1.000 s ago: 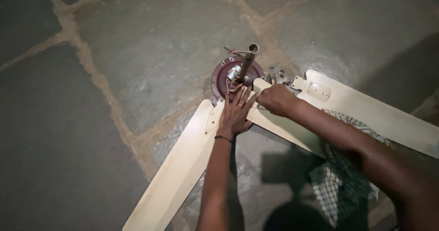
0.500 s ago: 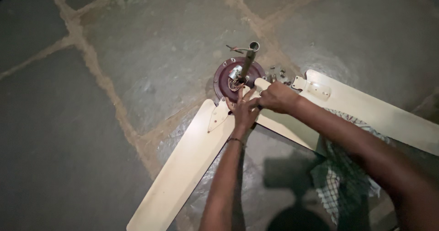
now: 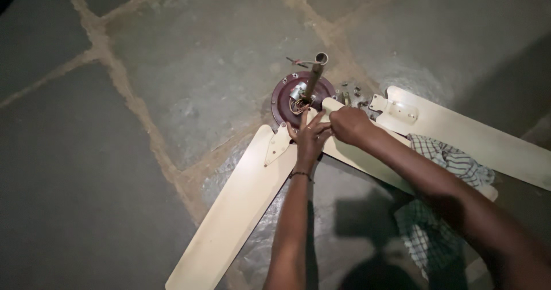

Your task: The person attaches ceiling fan blades to the motor housing using a screwdriver. They align each blade, insert screws, and tighten them to secure the blades to the fan hub.

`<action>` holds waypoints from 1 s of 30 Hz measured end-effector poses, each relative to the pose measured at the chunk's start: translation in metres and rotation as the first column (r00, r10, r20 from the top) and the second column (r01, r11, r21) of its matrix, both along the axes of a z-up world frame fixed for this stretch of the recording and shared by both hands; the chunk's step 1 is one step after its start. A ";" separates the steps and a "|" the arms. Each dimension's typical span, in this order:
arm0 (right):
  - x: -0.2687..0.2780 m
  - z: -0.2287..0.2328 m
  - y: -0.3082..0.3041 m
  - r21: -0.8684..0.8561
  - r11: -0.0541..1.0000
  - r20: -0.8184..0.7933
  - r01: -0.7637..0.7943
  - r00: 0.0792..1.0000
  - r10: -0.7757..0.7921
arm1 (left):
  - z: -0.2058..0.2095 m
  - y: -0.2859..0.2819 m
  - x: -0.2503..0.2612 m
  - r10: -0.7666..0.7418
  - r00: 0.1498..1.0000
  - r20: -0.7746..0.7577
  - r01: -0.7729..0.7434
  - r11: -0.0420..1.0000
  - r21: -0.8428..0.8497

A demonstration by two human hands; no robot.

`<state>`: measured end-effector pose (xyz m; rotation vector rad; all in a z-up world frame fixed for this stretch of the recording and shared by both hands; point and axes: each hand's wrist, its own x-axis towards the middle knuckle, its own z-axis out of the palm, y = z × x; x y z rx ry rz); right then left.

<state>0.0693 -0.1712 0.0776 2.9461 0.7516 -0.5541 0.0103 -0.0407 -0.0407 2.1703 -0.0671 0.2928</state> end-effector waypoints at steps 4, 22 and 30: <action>0.009 -0.006 -0.007 -0.010 0.994 -0.054 -0.112 0.992 0.112 | 0.005 0.009 -0.005 -0.067 0.997 0.028 0.068 0.997 -0.021; -0.009 0.021 0.003 0.060 0.992 0.061 -0.113 0.992 0.110 | -0.011 -0.002 -0.002 0.012 1.000 0.016 -0.014 0.991 0.132; -0.010 0.018 -0.006 0.013 0.940 -0.073 0.341 0.938 -0.339 | 0.018 0.001 -0.004 -0.027 0.999 -0.046 0.032 0.993 0.111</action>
